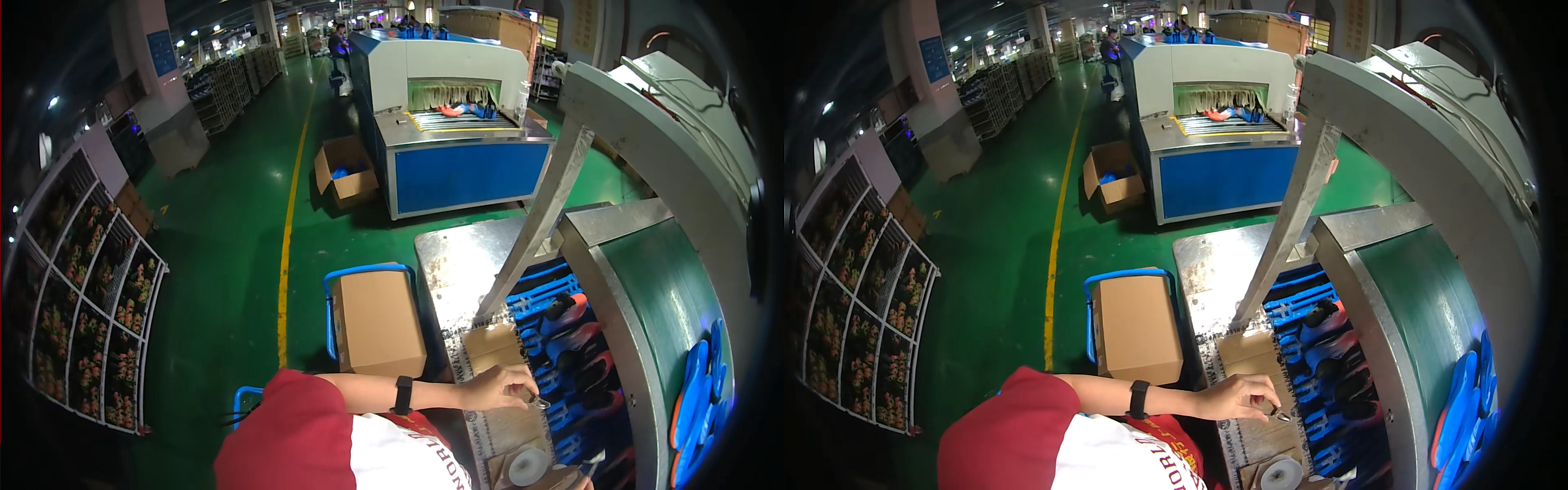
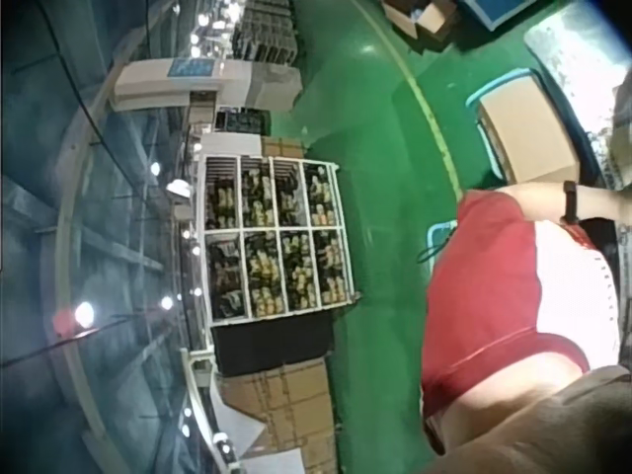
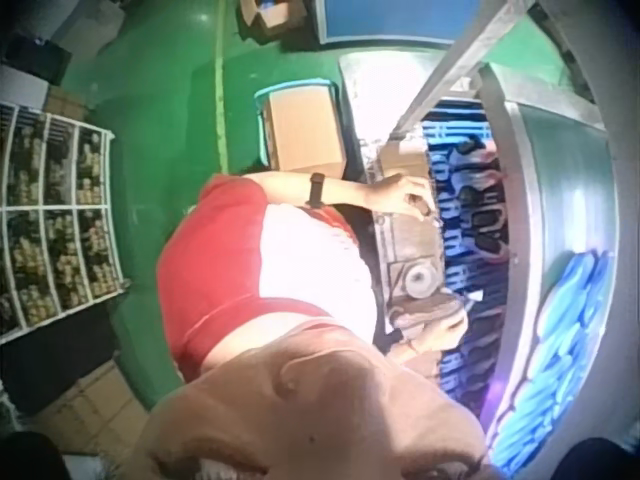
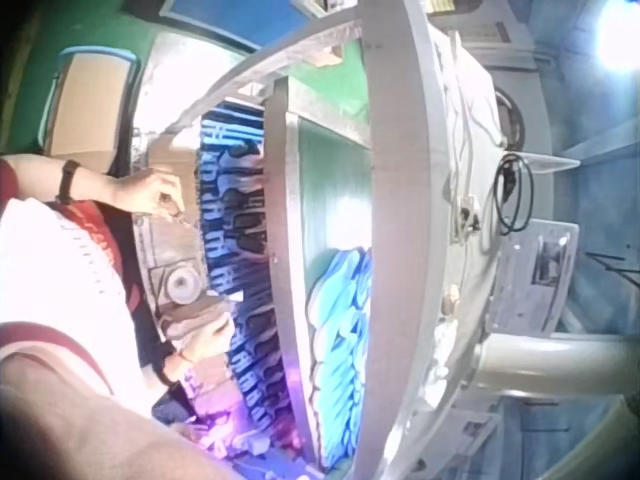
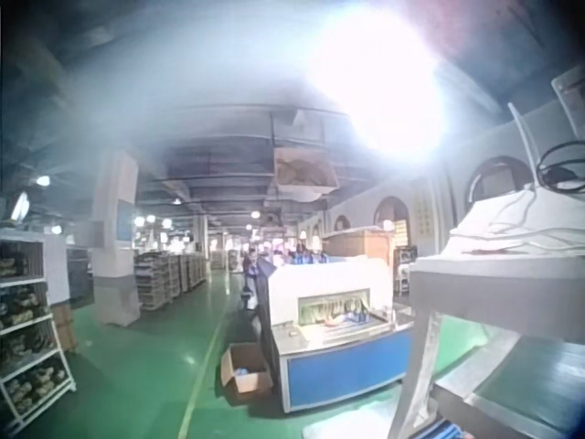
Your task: Applying liquid adhesive from a small container to blue shoe soles using a brush tool.
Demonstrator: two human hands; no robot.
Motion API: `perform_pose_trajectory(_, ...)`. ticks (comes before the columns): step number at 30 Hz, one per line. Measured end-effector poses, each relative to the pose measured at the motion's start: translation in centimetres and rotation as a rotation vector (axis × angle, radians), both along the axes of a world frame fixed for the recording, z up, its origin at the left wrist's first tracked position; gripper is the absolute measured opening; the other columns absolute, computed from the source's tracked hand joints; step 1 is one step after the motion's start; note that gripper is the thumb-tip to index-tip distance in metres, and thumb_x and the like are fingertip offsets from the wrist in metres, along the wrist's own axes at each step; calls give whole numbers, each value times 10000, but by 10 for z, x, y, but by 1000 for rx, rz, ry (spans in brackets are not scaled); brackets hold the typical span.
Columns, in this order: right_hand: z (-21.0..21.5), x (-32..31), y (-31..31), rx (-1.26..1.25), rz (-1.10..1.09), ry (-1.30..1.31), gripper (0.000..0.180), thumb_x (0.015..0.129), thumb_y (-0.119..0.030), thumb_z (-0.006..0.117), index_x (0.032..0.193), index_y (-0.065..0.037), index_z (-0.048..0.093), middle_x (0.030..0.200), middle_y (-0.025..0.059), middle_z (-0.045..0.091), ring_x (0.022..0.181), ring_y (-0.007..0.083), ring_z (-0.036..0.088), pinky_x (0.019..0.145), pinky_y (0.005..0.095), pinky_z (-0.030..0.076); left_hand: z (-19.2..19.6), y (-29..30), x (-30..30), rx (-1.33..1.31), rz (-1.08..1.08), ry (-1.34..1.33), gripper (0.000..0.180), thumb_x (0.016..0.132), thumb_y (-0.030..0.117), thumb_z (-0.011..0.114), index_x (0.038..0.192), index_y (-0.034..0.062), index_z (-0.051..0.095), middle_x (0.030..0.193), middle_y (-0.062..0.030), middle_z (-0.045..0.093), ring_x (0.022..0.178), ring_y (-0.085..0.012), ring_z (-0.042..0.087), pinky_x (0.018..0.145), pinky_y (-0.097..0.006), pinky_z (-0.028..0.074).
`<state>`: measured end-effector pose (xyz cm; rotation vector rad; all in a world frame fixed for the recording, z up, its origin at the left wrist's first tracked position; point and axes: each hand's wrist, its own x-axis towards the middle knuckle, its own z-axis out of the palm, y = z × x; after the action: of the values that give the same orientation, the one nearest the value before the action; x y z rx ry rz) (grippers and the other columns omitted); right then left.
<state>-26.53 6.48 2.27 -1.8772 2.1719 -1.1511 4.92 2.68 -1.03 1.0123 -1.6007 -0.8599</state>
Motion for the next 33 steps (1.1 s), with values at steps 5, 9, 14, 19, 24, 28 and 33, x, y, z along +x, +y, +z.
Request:
perform_pose_trajectory(5, -32, -67, 19, 48, -151, 172, 346, 925, -334, 567, 906, -10, 686, 820, 170, 680, 691, 331, 642, 614, 411, 501, -8, 8, -4, -21, 52, 20, 285, 791, 160, 744, 1043, 76, 642, 937, -35, 530, 787, -131, 517, 702, -276, 458)
perform_pose_trajectory(9, -83, -105, 28, 85, -193, 241, 479, 911, -418, 551, 795, 29, 682, 709, 215, 652, 595, 365, 622, 516, 451, 475, -10, 9, -11, 177, 17, -41, 299, 808, 207, 736, 1063, 79, 648, 894, -32, 533, 757, -126, 525, 692, -264, 460)
perform_pose_trajectory(14, -142, -117, 35, 299, -271, 282, 555, 900, -459, 543, 714, 49, 668, 632, 235, 622, 531, 384, 599, 462, 471, 452, -17, 9, -31, 180, -21, -30, 304, 816, 215, 729, 1069, 67, 649, 865, -36, 534, 727, -121, 542, 668, -262, 465)
perform_pose_trajectory(19, -197, -171, 57, 285, -226, 303, 672, 876, -532, 525, 595, 68, 636, 512, 250, 563, 430, 407, 551, 387, 498, 405, -20, 15, -46, 154, -31, -1, 297, 819, 202, 726, 1066, 55, 650, 861, -38, 551, 726, -118, 550, 661, -258, 468)
perform_pose_trajectory(24, -224, -188, 66, 305, -247, 310, 681, 874, -546, 505, 606, 66, 639, 530, 253, 573, 446, 404, 561, 401, 488, 419, -21, 20, -65, 154, -59, -40, 295, 821, 194, 723, 1070, 55, 648, 879, -42, 573, 735, -122, 559, 668, -259, 476)
perform_pose_trajectory(28, -236, -198, 67, 339, -239, 299, 677, 873, -555, 503, 620, 56, 647, 543, 245, 584, 450, 392, 568, 406, 475, 429, -21, 27, -77, 193, -101, -18, 296, 823, 193, 721, 1074, 55, 646, 903, -44, 588, 779, -123, 582, 684, -257, 485)
perform_pose_trajectory(33, -208, -179, 55, 321, -178, 297, 659, 883, -543, 505, 628, 46, 654, 533, 231, 582, 440, 374, 564, 404, 463, 426, -24, 36, -82, 247, -78, -25, 305, 833, 201, 715, 1077, 36, 639, 926, -53, 591, 840, -127, 596, 723, -256, 494)
